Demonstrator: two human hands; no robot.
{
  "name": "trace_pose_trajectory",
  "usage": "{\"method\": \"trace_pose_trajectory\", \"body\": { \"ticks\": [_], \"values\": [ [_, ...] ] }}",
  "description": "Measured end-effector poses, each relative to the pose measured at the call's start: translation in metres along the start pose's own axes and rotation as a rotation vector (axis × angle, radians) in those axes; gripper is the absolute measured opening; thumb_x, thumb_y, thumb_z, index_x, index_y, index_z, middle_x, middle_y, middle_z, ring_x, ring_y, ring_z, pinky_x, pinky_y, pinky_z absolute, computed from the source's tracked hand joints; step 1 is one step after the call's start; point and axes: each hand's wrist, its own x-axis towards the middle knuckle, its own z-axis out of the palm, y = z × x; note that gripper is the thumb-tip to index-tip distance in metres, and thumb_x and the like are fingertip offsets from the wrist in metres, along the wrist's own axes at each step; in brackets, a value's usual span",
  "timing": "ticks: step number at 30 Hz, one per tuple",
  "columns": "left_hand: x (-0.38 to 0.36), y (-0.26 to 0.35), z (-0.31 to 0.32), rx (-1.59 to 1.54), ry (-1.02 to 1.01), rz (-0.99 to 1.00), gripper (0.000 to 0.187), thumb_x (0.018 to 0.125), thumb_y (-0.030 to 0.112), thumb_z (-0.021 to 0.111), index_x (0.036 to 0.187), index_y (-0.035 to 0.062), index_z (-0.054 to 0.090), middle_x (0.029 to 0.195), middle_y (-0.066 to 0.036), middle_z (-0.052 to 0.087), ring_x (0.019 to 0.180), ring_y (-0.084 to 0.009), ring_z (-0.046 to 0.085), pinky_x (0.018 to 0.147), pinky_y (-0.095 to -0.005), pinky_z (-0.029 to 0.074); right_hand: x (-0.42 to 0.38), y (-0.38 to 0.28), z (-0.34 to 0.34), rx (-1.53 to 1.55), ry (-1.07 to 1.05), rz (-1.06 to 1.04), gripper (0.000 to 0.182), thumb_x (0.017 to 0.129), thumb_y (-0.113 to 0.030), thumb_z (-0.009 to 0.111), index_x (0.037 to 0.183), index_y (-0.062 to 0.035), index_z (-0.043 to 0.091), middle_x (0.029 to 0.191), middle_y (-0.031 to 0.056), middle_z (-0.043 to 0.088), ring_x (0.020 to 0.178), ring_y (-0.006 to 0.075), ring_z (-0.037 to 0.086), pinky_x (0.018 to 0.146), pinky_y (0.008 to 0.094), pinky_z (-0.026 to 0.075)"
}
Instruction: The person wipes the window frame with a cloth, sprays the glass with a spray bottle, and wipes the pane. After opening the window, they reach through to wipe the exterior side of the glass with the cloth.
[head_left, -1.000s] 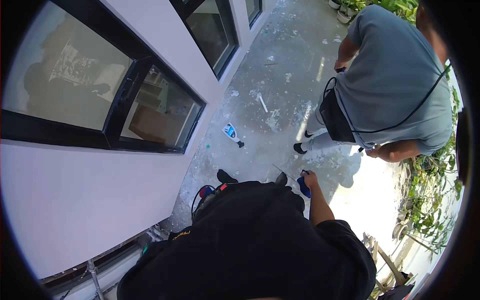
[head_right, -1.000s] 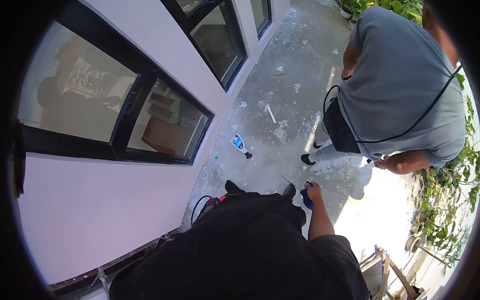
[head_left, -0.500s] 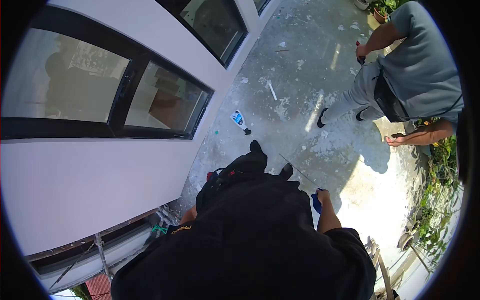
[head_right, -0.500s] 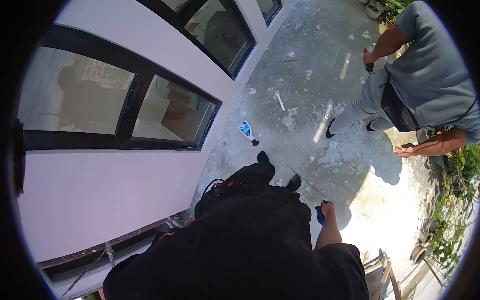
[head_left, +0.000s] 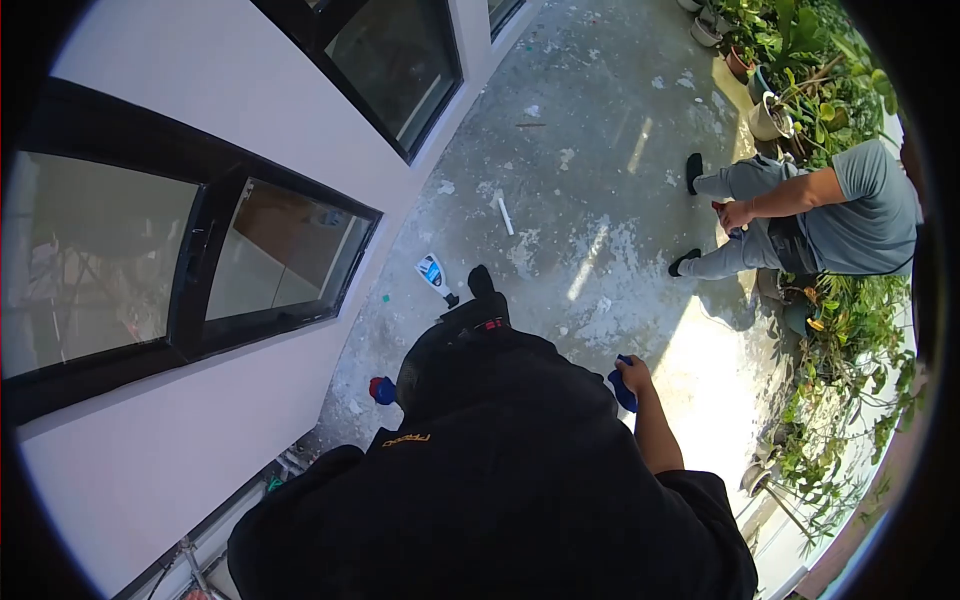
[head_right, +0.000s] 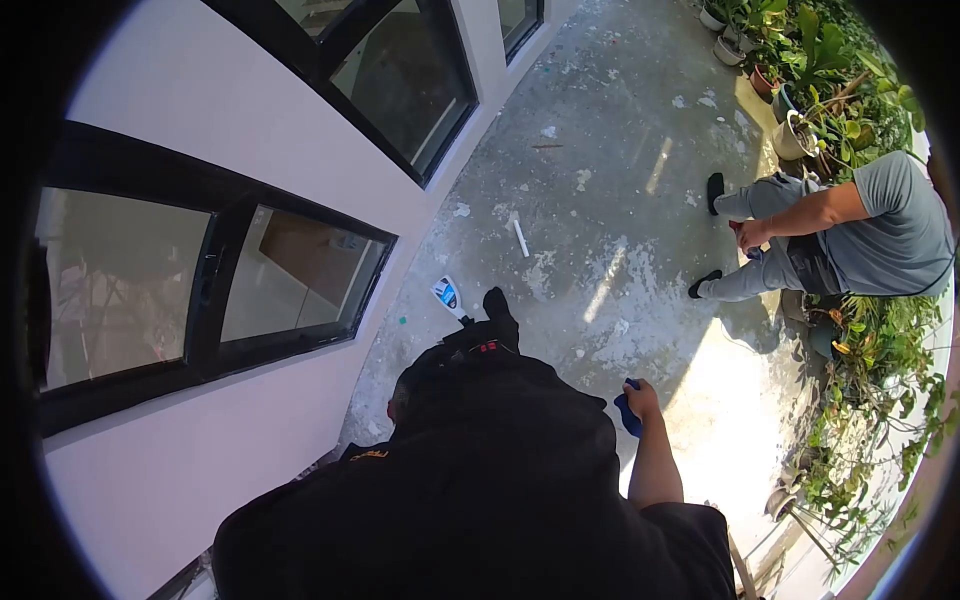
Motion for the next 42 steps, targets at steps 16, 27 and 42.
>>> {"method": "trace_pose_trajectory", "body": {
  "ticks": [16,27,42],
  "values": [
    [-0.072,0.223,-0.18,0.304,-0.03,0.112,0.03,0.09,0.02,0.069,0.117,0.0071,0.072,0.073,-0.009,0.071,0.07,-0.018,0.071,0.068,-0.0328,0.052,0.217,-0.24,-0.106,-0.152,-0.004,0.081,0.063,0.081,-0.044,0.075,0.121,0.0031,0.062,0.113,0.0263,0.07,0.11,0.0375,0.068,0.094,0.0428,0.053],
    [-0.249,0.569,-0.384,0.864,2.082,0.639,0.016,0.098,0.016,0.068,0.097,0.0008,0.072,0.064,0.002,0.046,0.054,-0.0079,0.034,0.048,-0.0266,0.024,0.567,-0.606,-0.067,0.386,0.202,0.09,0.059,0.086,-0.041,0.065,0.119,0.0077,0.066,0.111,0.0263,0.071,0.104,0.0397,0.069,0.088,0.0456,0.052],
    [-0.238,0.587,-0.488,1.678,2.348,0.38,0.041,0.102,0.04,0.06,0.079,0.0059,0.061,0.068,-0.001,0.054,0.056,-0.016,0.051,0.053,-0.0316,0.042,0.34,-0.97,0.151,1.327,0.12,-0.206,0.07,0.107,-0.047,0.036,0.156,0.003,0.025,0.161,0.0286,0.022,0.15,0.0441,0.02,0.123,0.0493,0.016]
  ]
}}
